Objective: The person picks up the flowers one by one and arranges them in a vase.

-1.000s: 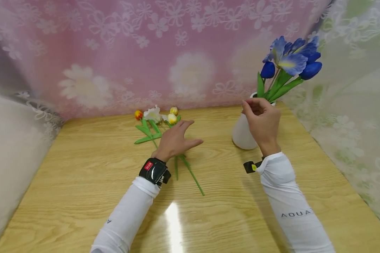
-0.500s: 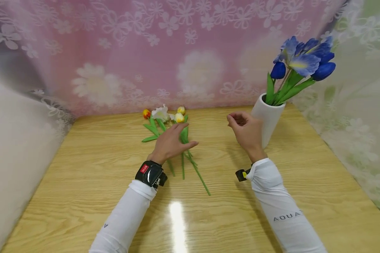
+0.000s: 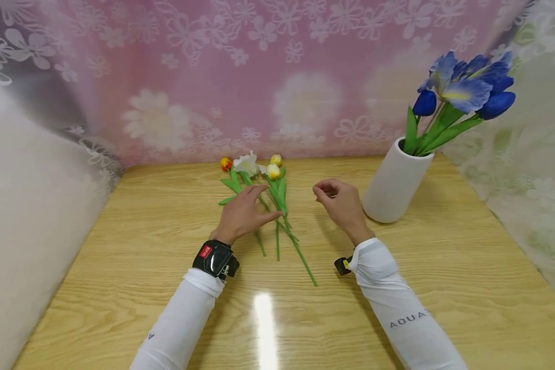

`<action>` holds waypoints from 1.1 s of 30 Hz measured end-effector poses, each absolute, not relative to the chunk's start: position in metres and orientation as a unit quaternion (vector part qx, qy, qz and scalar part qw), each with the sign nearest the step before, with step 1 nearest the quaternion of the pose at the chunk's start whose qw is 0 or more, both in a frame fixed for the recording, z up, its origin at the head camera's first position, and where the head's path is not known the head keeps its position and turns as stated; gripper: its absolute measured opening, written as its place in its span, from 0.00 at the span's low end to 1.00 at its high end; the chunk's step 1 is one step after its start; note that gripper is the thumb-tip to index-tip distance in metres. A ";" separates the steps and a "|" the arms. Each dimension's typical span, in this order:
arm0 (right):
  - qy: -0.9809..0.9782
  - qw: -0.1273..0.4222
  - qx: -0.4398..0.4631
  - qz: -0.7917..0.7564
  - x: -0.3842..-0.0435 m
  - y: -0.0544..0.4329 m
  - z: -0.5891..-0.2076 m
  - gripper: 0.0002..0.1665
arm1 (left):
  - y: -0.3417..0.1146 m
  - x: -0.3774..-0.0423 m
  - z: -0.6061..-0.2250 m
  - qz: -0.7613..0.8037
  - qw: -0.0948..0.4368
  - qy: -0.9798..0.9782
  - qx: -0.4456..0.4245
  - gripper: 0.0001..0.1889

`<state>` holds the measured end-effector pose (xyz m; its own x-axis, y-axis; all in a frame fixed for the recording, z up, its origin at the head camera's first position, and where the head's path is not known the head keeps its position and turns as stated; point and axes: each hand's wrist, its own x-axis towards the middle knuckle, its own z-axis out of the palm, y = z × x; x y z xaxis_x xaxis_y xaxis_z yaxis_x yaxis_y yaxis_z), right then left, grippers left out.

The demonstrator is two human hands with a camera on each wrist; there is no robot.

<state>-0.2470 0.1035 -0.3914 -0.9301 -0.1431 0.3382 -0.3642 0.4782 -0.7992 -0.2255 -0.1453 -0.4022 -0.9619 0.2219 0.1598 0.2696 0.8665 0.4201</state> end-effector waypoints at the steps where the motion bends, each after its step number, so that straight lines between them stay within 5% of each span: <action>1: -0.851 0.107 0.150 0.491 -0.247 0.101 -0.393 0.10 | -0.147 -0.225 -0.403 -0.226 0.054 -0.965 -0.126 0.42; 33: -0.896 -0.125 0.215 0.368 -0.245 0.051 -0.419 0.11 | -0.170 -0.212 -0.413 -0.240 0.054 -0.964 -0.105 0.40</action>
